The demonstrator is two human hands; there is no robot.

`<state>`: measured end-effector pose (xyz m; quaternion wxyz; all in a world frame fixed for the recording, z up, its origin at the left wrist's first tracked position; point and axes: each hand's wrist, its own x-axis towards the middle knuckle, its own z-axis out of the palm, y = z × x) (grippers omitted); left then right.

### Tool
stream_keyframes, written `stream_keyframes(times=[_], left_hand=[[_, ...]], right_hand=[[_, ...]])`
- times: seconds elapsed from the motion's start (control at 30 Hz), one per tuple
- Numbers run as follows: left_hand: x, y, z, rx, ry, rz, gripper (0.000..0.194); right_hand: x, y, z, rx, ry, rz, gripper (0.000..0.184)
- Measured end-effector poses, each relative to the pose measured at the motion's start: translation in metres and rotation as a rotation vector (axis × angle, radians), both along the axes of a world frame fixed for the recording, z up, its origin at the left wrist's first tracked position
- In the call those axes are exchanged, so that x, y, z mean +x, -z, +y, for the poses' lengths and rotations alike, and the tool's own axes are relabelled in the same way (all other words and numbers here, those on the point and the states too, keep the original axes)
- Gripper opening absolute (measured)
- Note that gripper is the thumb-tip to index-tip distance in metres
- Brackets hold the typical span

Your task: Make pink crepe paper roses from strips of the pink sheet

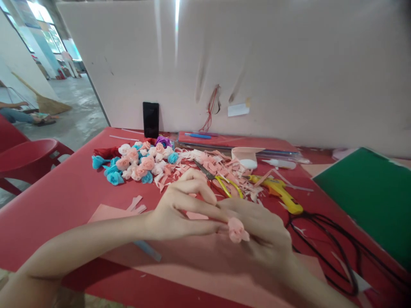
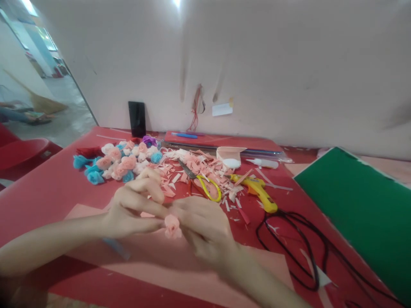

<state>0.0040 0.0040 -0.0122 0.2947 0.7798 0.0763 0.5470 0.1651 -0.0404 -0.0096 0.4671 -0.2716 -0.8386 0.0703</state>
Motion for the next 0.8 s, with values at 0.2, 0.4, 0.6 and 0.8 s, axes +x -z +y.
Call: stream_keyframes(times=[0.2,0.4,0.6,0.8], left_hand=[[-0.001,-0.003,0.001,-0.129,0.061,0.018,0.006],[-0.001,-0.001,0.008,-0.362,0.135,0.041,0.015],[0.001,0.009,0.019,-0.615,0.332,0.074,0.012],[0.005,0.013,0.010,-0.592,0.158,0.367,0.022]], right_hand=[[0.000,-0.004,0.004,-0.123,-0.030,-0.009,0.026],[0.003,-0.006,0.007,-0.069,0.041,-0.055,0.039],[0.008,-0.001,0.011,-0.036,0.020,-0.042,0.032],[0.018,-0.008,0.011,-0.021,0.045,0.000,0.020]])
